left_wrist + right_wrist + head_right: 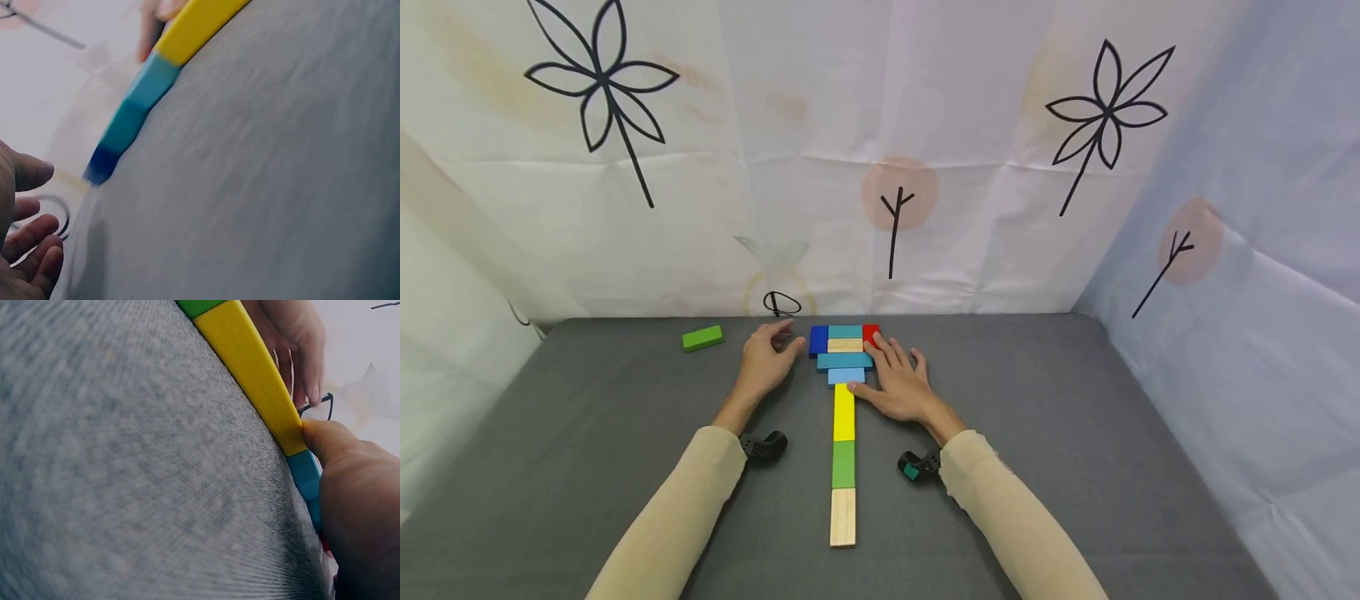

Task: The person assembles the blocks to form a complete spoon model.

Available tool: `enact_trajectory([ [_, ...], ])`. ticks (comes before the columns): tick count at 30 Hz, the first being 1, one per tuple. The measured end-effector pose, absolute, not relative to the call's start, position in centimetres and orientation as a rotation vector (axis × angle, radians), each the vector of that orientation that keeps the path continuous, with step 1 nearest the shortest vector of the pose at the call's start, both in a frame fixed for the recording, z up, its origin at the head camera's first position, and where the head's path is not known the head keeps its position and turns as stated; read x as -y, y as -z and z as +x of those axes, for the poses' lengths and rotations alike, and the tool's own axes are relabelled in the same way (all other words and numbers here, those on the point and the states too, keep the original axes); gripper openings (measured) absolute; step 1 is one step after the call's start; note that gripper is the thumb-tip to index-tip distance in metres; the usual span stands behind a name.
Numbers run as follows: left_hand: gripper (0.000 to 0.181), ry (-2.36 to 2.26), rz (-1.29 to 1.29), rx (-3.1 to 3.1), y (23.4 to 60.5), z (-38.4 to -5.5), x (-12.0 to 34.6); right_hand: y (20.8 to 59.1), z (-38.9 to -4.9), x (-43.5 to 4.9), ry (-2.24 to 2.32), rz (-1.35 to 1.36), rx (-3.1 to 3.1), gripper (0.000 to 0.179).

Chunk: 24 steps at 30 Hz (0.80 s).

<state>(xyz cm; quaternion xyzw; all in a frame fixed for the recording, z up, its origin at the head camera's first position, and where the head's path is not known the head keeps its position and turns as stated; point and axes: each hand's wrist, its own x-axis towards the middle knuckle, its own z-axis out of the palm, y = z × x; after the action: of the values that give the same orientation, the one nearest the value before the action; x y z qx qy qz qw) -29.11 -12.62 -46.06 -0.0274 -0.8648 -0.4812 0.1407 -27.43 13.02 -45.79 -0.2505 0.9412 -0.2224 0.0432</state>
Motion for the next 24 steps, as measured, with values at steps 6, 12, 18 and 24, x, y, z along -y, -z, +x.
enact_trajectory([
  [6,0.047,1.348,0.022,2.444,45.6,-28.9,16.2,45.9,-27.5,-13.1,0.701,-0.789,-2.870,0.082],
  [12,0.050,1.243,0.159,2.419,45.7,-28.5,20.1,45.9,-27.5,-13.1,0.703,-0.799,-2.864,0.082],
  [18,0.054,1.173,0.287,2.412,46.2,-28.2,22.7,45.9,-27.4,-13.2,0.692,-0.796,-2.871,0.082],
  [24,0.060,1.143,0.317,2.543,46.2,-27.7,23.7,45.7,-27.3,-13.1,0.695,-0.802,-2.862,0.082],
])
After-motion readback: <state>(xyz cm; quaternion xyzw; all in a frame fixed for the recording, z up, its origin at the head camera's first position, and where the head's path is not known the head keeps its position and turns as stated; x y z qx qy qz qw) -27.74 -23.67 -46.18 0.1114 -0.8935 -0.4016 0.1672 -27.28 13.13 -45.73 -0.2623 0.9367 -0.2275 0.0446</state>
